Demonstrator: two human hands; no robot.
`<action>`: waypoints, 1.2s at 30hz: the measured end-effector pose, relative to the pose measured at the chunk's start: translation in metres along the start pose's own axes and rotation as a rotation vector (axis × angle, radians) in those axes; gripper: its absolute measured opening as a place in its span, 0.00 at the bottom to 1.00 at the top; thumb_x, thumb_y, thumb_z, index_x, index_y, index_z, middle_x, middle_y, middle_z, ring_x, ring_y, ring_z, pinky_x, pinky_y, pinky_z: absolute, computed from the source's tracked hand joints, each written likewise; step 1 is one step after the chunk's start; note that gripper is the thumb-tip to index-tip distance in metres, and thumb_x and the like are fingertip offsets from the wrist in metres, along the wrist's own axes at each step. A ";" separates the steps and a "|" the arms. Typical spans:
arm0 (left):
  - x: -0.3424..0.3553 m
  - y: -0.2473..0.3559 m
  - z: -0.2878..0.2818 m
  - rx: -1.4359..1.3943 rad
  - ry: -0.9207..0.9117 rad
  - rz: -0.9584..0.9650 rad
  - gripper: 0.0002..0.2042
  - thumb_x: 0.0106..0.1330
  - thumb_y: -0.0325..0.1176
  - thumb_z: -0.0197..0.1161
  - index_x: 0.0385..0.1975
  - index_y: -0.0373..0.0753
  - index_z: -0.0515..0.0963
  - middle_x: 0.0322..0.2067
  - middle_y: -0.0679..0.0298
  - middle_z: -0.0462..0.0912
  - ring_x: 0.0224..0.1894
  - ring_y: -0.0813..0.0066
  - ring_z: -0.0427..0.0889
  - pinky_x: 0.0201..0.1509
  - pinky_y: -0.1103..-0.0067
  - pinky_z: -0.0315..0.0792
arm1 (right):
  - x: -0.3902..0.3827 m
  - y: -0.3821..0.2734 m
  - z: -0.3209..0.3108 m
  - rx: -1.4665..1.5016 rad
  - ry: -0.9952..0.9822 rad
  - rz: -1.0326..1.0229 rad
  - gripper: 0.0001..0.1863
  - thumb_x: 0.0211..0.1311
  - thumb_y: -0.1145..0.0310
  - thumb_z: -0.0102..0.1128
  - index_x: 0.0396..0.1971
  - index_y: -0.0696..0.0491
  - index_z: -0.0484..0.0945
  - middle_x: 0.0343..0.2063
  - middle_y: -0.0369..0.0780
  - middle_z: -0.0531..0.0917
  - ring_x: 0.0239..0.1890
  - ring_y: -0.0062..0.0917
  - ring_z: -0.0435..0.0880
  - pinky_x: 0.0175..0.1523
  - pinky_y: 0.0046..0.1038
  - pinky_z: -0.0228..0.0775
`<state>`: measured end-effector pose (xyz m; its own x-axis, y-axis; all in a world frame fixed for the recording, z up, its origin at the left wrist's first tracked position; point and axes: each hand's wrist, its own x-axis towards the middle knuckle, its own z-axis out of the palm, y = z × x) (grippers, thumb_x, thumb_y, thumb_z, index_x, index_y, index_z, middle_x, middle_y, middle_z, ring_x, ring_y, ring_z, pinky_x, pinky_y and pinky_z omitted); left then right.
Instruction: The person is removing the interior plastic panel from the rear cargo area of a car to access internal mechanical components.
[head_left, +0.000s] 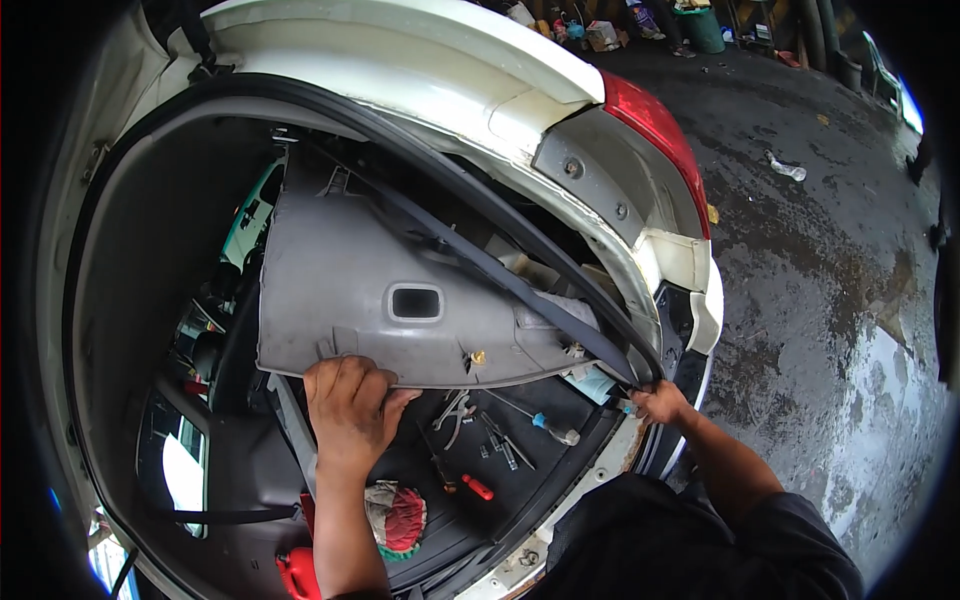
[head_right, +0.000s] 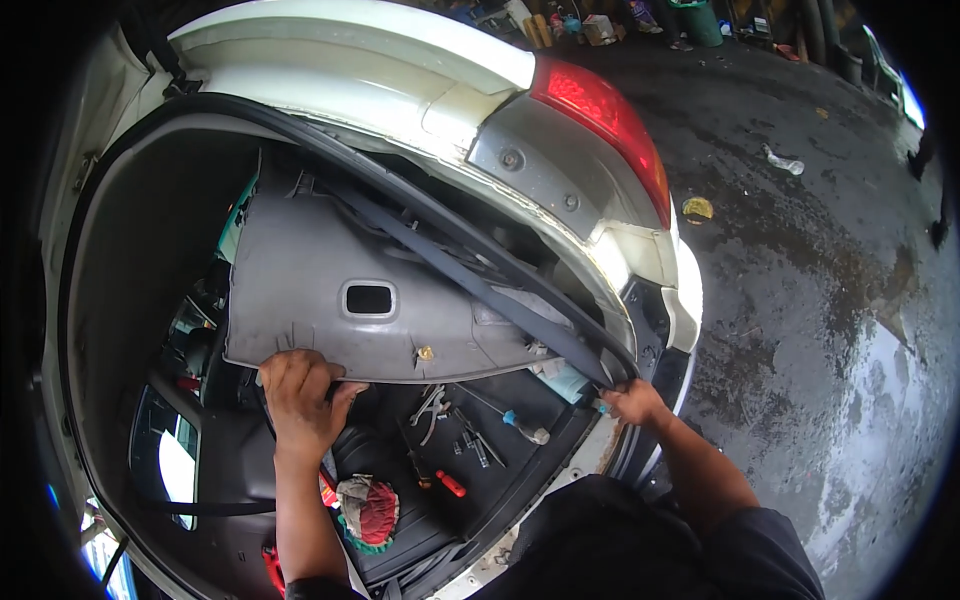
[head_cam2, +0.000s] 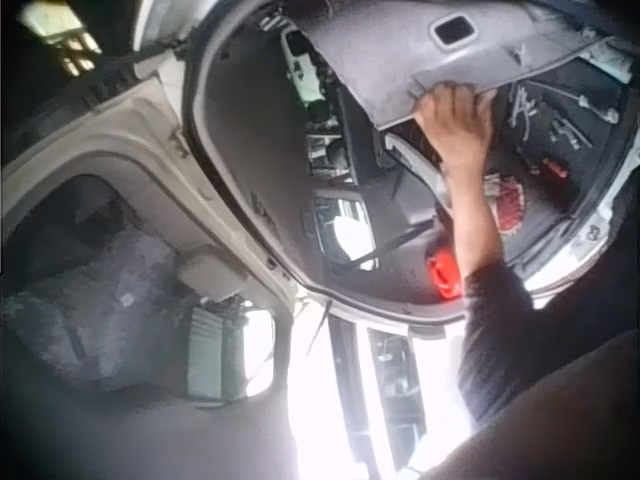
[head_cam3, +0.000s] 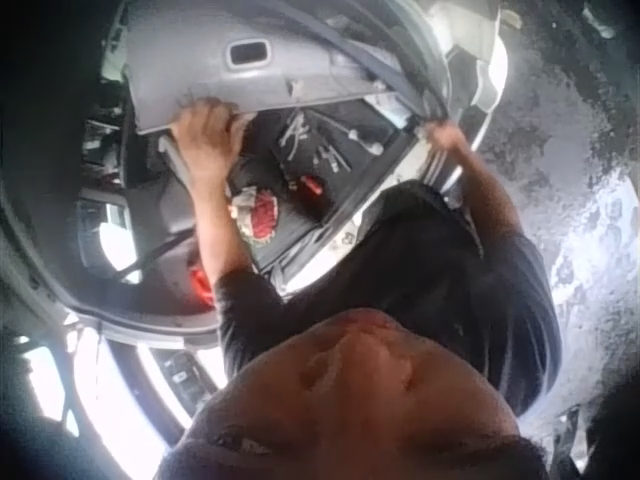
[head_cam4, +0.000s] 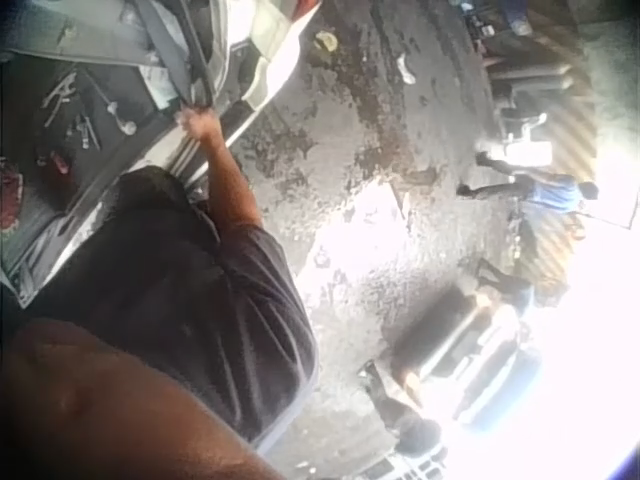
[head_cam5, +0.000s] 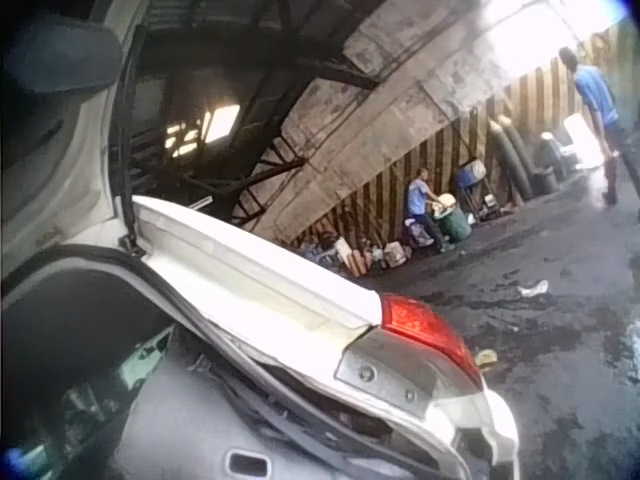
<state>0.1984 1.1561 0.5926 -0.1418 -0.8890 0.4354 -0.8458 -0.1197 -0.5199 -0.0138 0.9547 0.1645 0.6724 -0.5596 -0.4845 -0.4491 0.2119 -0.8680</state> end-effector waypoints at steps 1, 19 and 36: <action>0.000 0.001 0.000 -0.002 0.002 -0.005 0.14 0.51 0.44 0.72 0.27 0.44 0.76 0.30 0.67 0.75 0.38 0.64 0.76 0.49 0.67 0.65 | 0.007 0.009 -0.001 0.011 -0.005 -0.013 0.27 0.62 0.48 0.57 0.35 0.62 0.85 0.26 0.45 0.88 0.29 0.31 0.88 0.39 0.31 0.79; 0.020 -0.006 0.003 -0.027 0.031 0.050 0.17 0.50 0.47 0.73 0.26 0.42 0.77 0.28 0.64 0.76 0.36 0.61 0.74 0.46 0.66 0.64 | -0.022 -0.017 -0.004 -0.290 0.044 -0.104 0.44 0.59 0.30 0.55 0.51 0.60 0.80 0.42 0.56 0.84 0.55 0.49 0.80 0.60 0.40 0.69; 0.021 0.001 0.006 -0.016 0.014 0.027 0.14 0.50 0.44 0.73 0.26 0.44 0.76 0.30 0.67 0.75 0.38 0.65 0.76 0.48 0.68 0.65 | -0.012 -0.021 -0.008 -0.037 -0.071 0.000 0.36 0.58 0.33 0.58 0.36 0.58 0.85 0.28 0.43 0.87 0.35 0.32 0.87 0.47 0.31 0.76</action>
<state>0.1979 1.1346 0.5973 -0.1723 -0.8855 0.4315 -0.8497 -0.0880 -0.5199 -0.0171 0.9509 0.1891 0.7116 -0.5012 -0.4925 -0.4701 0.1814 -0.8638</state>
